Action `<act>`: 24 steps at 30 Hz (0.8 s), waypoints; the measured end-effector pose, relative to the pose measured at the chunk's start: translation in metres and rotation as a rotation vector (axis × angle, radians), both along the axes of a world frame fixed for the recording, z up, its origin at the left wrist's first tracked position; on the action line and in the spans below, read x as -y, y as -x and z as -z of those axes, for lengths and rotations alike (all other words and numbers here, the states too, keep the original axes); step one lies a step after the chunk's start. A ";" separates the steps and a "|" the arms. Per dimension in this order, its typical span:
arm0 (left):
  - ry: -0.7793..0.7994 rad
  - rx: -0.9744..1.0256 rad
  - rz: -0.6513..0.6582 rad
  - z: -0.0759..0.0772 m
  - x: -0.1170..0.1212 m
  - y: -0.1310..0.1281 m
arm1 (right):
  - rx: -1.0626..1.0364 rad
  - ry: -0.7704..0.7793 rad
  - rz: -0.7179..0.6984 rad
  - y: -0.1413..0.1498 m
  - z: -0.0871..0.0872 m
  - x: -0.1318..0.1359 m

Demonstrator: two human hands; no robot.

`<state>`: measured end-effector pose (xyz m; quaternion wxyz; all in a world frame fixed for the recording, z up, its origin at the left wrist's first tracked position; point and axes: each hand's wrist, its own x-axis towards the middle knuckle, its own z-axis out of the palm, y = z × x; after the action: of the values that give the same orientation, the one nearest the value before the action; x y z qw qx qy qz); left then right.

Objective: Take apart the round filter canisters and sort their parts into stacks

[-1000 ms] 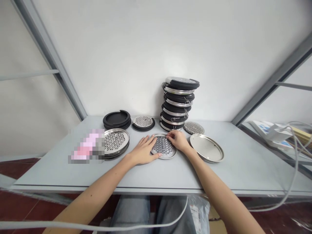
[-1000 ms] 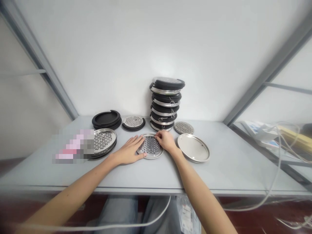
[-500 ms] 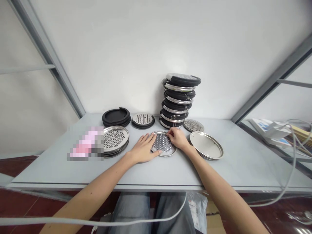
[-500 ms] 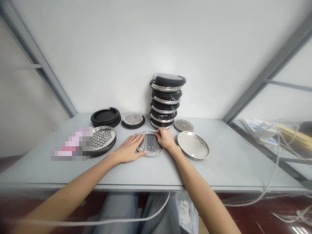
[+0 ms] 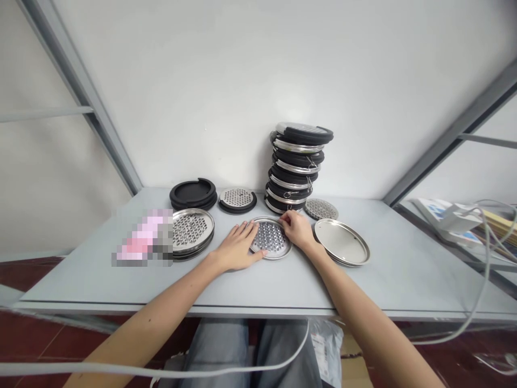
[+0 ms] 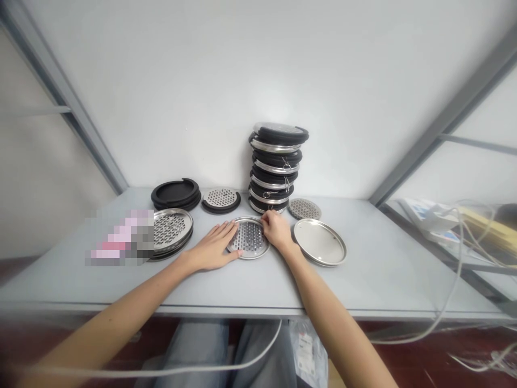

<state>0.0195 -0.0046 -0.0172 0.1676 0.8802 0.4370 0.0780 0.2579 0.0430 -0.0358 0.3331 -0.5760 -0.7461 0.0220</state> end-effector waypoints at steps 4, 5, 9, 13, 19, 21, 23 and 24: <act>0.000 -0.001 0.002 0.001 0.000 0.002 | -0.091 -0.004 -0.036 0.002 0.002 0.000; 0.001 -0.005 0.003 0.000 0.000 0.002 | -0.119 0.014 -0.068 0.002 0.002 -0.001; 0.016 -0.046 0.005 -0.003 0.000 0.001 | -0.179 0.081 -0.126 0.003 0.002 -0.002; 0.014 -0.059 0.012 -0.005 0.000 0.001 | -0.163 0.092 -0.101 0.003 0.000 -0.001; 0.002 -0.043 0.018 -0.007 -0.005 0.013 | -0.025 0.111 0.019 0.001 -0.005 0.005; 0.007 -0.047 -0.011 -0.009 -0.007 0.018 | 0.025 0.134 0.060 0.000 -0.007 0.006; 0.013 -0.053 -0.051 -0.011 -0.007 0.020 | 0.066 0.157 0.094 0.000 -0.009 0.008; 0.016 -0.055 -0.066 -0.012 -0.007 0.021 | 0.083 0.169 0.113 0.000 -0.010 0.009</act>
<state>-0.0011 0.0019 -0.0047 0.1598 0.8657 0.4710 0.0560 0.2581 0.0338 -0.0263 0.2530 -0.6438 -0.7209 0.0424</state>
